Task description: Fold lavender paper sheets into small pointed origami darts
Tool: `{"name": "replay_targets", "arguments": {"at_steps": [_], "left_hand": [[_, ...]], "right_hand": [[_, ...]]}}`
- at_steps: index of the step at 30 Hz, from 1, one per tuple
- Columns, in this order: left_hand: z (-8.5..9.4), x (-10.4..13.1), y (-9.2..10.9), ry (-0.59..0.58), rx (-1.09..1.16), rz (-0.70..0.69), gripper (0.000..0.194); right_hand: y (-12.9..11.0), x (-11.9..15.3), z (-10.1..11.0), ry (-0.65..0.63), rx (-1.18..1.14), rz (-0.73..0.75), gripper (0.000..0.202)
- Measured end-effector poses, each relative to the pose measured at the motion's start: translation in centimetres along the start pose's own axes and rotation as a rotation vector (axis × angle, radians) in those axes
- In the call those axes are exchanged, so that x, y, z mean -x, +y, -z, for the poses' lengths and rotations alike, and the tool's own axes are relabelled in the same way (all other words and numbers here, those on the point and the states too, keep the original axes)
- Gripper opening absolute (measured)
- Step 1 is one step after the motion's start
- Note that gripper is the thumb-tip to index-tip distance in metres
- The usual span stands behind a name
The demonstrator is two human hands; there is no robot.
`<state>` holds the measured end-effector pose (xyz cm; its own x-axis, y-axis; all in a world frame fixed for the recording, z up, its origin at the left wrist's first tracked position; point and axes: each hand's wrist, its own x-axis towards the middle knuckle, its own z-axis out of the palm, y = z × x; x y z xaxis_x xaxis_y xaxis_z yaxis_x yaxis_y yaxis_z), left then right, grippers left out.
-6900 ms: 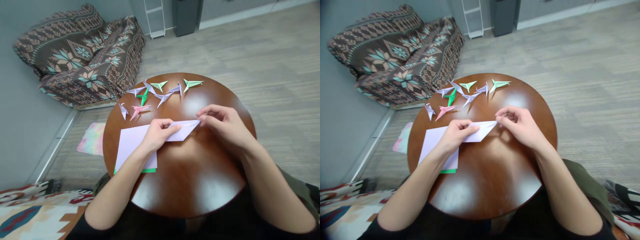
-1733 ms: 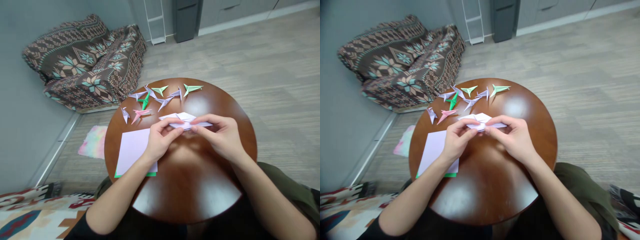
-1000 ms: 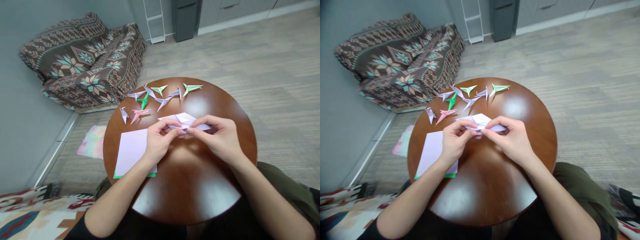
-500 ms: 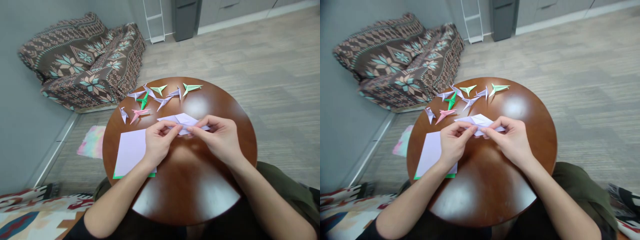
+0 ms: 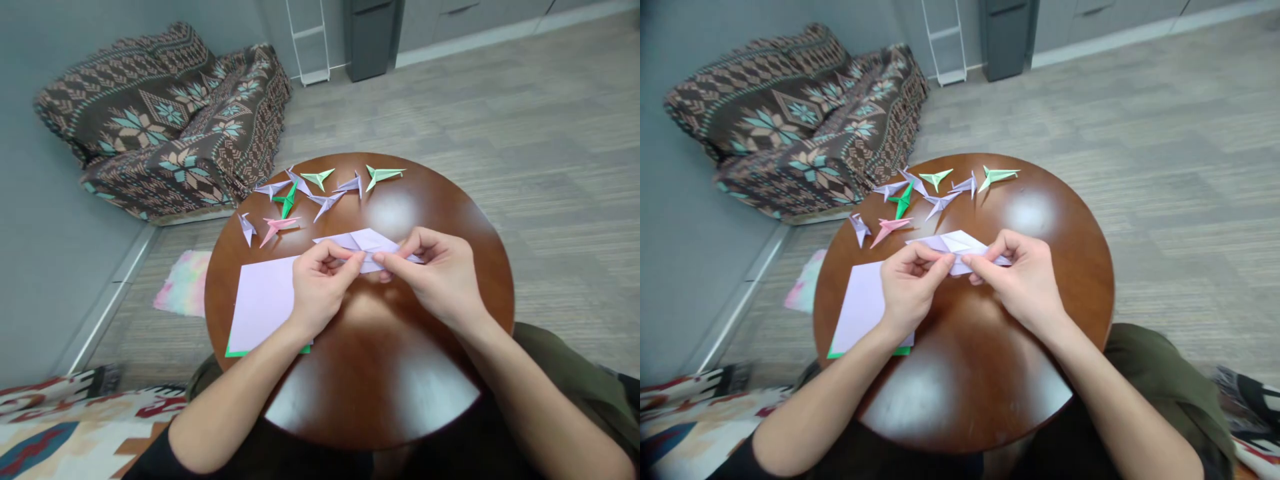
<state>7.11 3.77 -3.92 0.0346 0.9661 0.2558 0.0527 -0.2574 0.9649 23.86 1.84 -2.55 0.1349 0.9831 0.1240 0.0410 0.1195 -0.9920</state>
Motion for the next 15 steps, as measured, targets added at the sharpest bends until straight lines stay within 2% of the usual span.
{"name": "replay_targets", "arguments": {"at_steps": [5, 7, 8, 10, 11, 13, 15], "left_hand": [[0.1, -0.1, 0.1, 0.027, 0.077, 0.059, 0.035], [0.6, -0.5, 0.3, 0.023, 0.053, 0.014, 0.047], [0.9, -0.7, 0.3, 0.02, 0.021, -0.04, 0.053], [1.4, -1.2, 0.3, 0.045, -0.094, -0.152, 0.05], [1.7, -1.3, 0.2, -0.023, -0.16, -0.157, 0.045], [1.9, -1.5, 0.0, -0.252, -0.259, -0.059, 0.034], [1.8, -1.4, -0.3, -0.439, -0.3, 0.083, 0.027]], "right_hand": [[0.1, -0.3, 0.1, 0.011, -0.089, -0.017, 0.039], [0.2, -0.6, 0.6, -0.015, -0.049, 0.018, 0.037], [0.3, -0.8, 1.0, -0.046, -0.001, 0.048, 0.035], [0.4, -1.1, 1.6, -0.214, 0.139, 0.083, 0.029], [0.4, -1.2, 2.0, -0.296, 0.219, 0.105, 0.025], [0.4, -1.5, 2.6, -0.417, 0.343, 0.132, 0.019], [0.5, -1.8, 3.0, -0.446, 0.368, 0.13, 0.019]]}}
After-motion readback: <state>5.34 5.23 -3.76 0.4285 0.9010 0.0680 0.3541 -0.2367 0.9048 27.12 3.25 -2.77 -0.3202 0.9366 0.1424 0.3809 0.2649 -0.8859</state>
